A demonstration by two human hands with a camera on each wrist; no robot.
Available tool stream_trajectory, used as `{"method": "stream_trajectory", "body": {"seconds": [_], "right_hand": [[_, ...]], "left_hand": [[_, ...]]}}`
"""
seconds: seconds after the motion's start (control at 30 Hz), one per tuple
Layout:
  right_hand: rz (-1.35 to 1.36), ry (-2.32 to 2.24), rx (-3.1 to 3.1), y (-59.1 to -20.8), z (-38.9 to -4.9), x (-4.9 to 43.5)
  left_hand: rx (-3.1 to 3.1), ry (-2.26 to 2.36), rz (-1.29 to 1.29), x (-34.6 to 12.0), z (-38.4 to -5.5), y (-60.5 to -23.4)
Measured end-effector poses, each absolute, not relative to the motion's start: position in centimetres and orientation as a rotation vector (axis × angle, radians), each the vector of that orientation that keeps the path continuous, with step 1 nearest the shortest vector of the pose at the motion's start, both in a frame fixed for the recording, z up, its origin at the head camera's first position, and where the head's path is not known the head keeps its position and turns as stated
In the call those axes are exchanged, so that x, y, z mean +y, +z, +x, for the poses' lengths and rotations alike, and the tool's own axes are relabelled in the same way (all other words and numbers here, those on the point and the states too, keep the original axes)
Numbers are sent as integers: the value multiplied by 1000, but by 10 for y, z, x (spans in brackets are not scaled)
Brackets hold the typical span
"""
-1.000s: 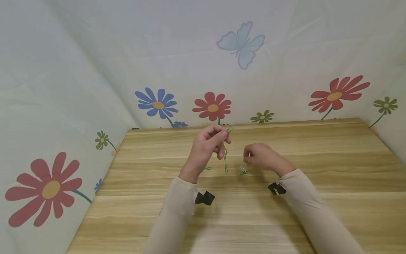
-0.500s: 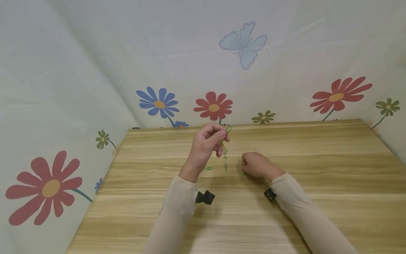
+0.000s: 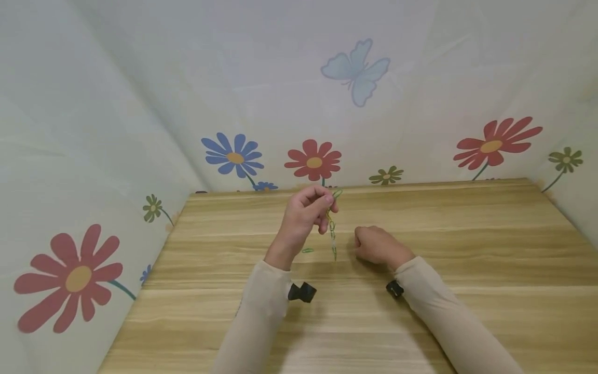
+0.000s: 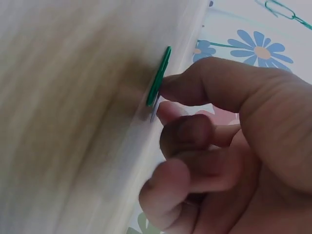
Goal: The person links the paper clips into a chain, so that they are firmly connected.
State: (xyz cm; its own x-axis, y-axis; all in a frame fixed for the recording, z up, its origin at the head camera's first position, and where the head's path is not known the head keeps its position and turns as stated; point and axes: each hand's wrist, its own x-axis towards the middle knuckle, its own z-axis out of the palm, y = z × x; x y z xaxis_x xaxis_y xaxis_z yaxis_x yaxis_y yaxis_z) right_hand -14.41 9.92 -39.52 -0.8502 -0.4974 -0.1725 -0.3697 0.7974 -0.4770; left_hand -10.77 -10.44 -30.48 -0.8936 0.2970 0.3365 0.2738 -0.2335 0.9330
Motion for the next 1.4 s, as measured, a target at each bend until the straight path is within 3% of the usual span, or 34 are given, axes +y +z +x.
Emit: {"method": "stream_trajectory", "body": {"seconds": [0.73, 1.03, 1.23, 1.4], "right_hand": [[-702, -547, 2704, -394, -145, 106], [-765, -1143, 2556, -376, -154, 119], [-653, -1657, 2215, -350, -146, 128], [-732, -1992, 1984, -337, -140, 130]], "left_hand": [[1963, 2358, 721, -103, -105, -304], [1980, 2354, 722, -102, -106, -307], [1983, 2354, 721, -101, -107, -307], [1977, 2347, 723, -100, -106, -308]]}}
